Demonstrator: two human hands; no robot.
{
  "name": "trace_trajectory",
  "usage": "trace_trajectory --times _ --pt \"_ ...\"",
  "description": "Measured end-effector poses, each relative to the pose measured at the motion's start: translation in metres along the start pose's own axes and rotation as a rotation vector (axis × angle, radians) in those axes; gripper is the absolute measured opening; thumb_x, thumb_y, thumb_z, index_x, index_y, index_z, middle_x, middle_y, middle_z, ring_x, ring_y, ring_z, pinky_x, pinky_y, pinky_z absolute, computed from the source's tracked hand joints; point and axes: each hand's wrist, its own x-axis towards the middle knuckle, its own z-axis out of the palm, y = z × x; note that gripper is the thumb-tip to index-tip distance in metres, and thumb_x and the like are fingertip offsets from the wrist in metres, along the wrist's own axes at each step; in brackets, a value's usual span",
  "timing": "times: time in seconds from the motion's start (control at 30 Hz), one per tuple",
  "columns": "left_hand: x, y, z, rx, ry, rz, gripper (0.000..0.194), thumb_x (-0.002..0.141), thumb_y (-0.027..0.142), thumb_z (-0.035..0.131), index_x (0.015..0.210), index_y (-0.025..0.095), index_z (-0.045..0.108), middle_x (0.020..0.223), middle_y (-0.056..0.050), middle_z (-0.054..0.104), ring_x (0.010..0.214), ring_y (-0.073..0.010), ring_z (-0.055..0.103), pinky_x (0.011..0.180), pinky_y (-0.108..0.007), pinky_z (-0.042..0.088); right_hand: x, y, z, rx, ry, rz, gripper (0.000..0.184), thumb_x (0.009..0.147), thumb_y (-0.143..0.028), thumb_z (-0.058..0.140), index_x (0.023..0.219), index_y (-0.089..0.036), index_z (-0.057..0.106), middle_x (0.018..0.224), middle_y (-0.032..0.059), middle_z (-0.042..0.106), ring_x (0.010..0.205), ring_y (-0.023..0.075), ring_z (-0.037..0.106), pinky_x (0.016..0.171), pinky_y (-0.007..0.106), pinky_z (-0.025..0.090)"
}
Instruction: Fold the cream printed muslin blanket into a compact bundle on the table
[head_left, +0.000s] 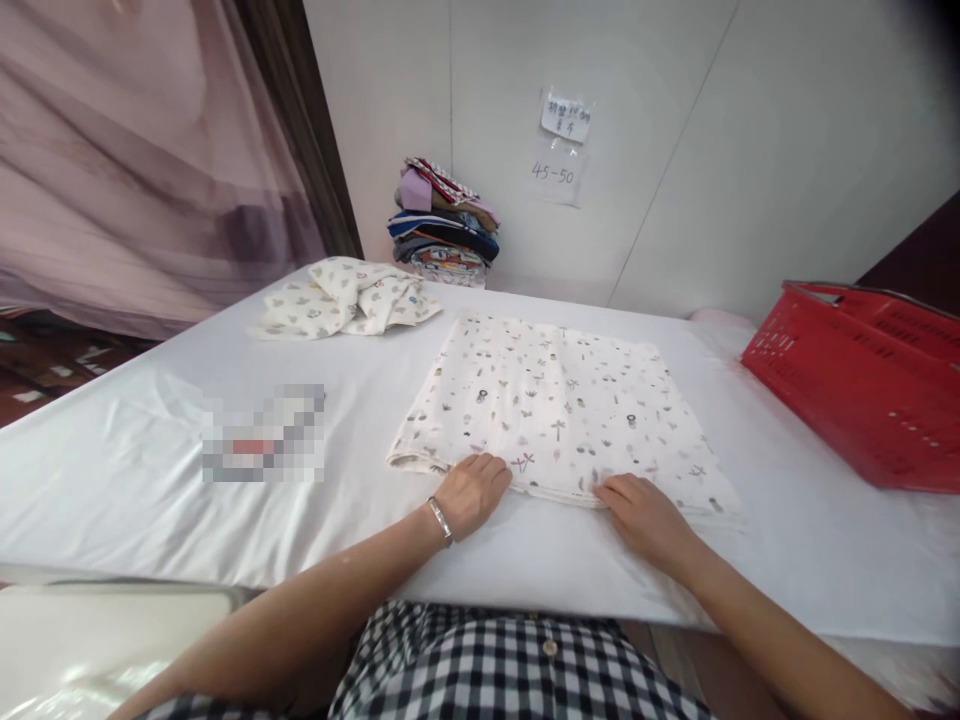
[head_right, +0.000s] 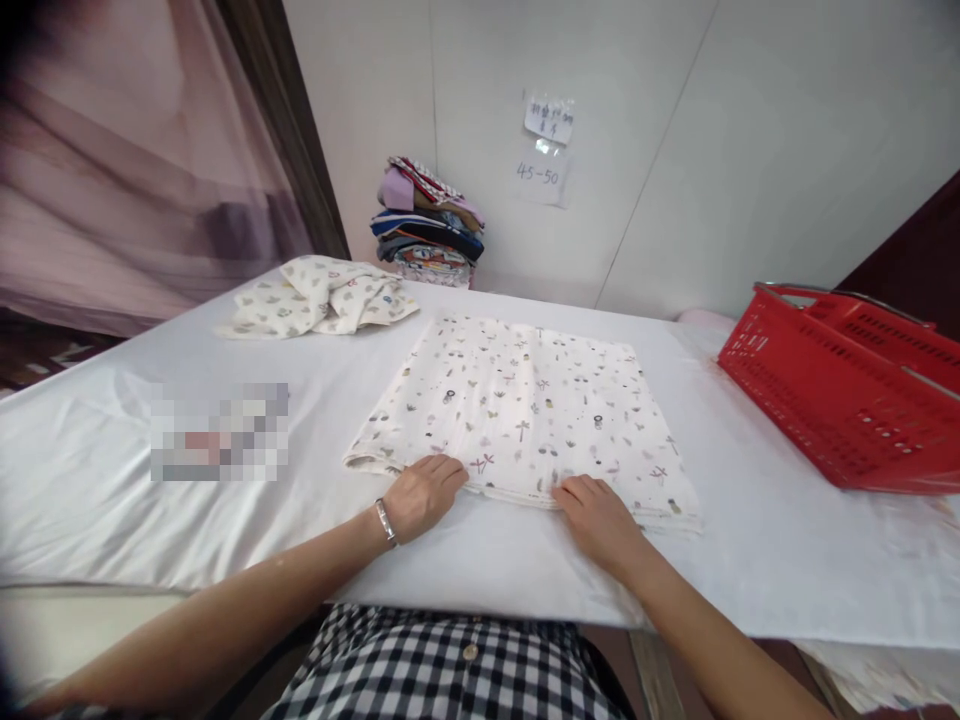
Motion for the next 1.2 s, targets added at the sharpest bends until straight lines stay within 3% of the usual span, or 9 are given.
trace_trajectory --times 0.17,0.53,0.7,0.83,0.9,1.0,1.1,1.2 --pt "0.001 -0.002 0.004 -0.005 0.020 -0.026 0.021 0.082 0.007 0.039 0.087 0.017 0.056 0.084 -0.005 0.057 0.076 -0.0175 0.048 0.071 -0.032 0.040 0.016 -0.014 0.004 -0.016 0.061 0.036 0.042 0.078 -0.002 0.036 0.113 -0.019 0.053 0.105 0.0096 0.057 0.095 0.0200 0.051 0.076 0.033 0.043" --pt "-0.001 0.000 0.005 -0.030 -0.017 -0.080 0.016 0.082 0.014 0.043 0.092 0.018 0.055 0.090 -0.004 0.057 0.082 -0.0168 0.050 0.075 -0.031 0.039 0.082 -0.059 0.029 -0.001 0.197 -0.157 0.028 0.090 -0.014 0.035 0.107 -0.012 0.056 0.089 0.0103 0.056 0.078 0.0186 0.048 0.067 0.031 0.040" --pt "-0.004 0.001 0.006 -0.039 0.012 -0.094 0.018 0.086 0.016 0.039 0.096 0.018 0.055 0.088 -0.004 0.059 0.082 -0.0160 0.052 0.075 -0.031 0.040 0.087 -0.066 0.038 0.111 0.228 -0.138 0.028 0.090 -0.014 0.035 0.103 -0.012 0.059 0.086 0.0095 0.056 0.079 0.0189 0.050 0.070 0.032 0.042" --pt "-0.014 -0.009 -0.008 -0.077 0.032 -0.116 0.018 0.088 0.027 0.041 0.095 0.018 0.055 0.090 -0.004 0.061 0.086 -0.0165 0.054 0.076 -0.032 0.041 0.085 -0.064 0.038 0.207 0.207 -0.088 0.026 0.089 -0.017 0.038 0.104 -0.013 0.059 0.089 0.0088 0.056 0.082 0.0191 0.051 0.071 0.032 0.043" --pt "-0.025 -0.021 -0.020 -0.095 0.084 -0.212 0.021 0.088 0.029 0.042 0.099 0.018 0.056 0.097 -0.006 0.062 0.091 -0.0169 0.055 0.079 -0.032 0.042 0.084 -0.064 0.038 0.232 0.203 -0.066 0.025 0.089 -0.018 0.039 0.105 -0.014 0.059 0.089 0.0081 0.056 0.082 0.0189 0.051 0.072 0.032 0.043" --pt "-0.050 -0.044 -0.038 -0.083 0.151 -0.475 0.021 0.086 0.024 0.045 0.102 0.018 0.057 0.103 -0.007 0.061 0.094 -0.0183 0.055 0.082 -0.034 0.043 0.083 -0.064 0.037 0.257 0.215 -0.053 0.025 0.090 -0.021 0.039 0.104 -0.015 0.059 0.090 0.0073 0.056 0.083 0.0187 0.052 0.073 0.032 0.044" --pt "-0.074 -0.060 -0.049 -0.118 0.131 -0.683 0.023 0.081 0.022 0.051 0.103 0.019 0.058 0.104 -0.007 0.061 0.094 -0.0190 0.056 0.082 -0.034 0.046 0.083 -0.064 0.038 0.271 0.239 -0.049 0.024 0.090 -0.023 0.040 0.102 -0.016 0.059 0.092 0.0072 0.057 0.085 0.0187 0.053 0.073 0.032 0.044" --pt "-0.086 -0.066 -0.050 -0.201 0.078 -0.778 0.026 0.078 0.021 0.053 0.103 0.022 0.059 0.107 -0.004 0.060 0.095 -0.0180 0.056 0.082 -0.031 0.047 0.083 -0.063 0.039 0.273 0.256 -0.047 0.024 0.090 -0.024 0.039 0.102 -0.017 0.059 0.093 0.0071 0.058 0.086 0.0187 0.053 0.074 0.031 0.044"
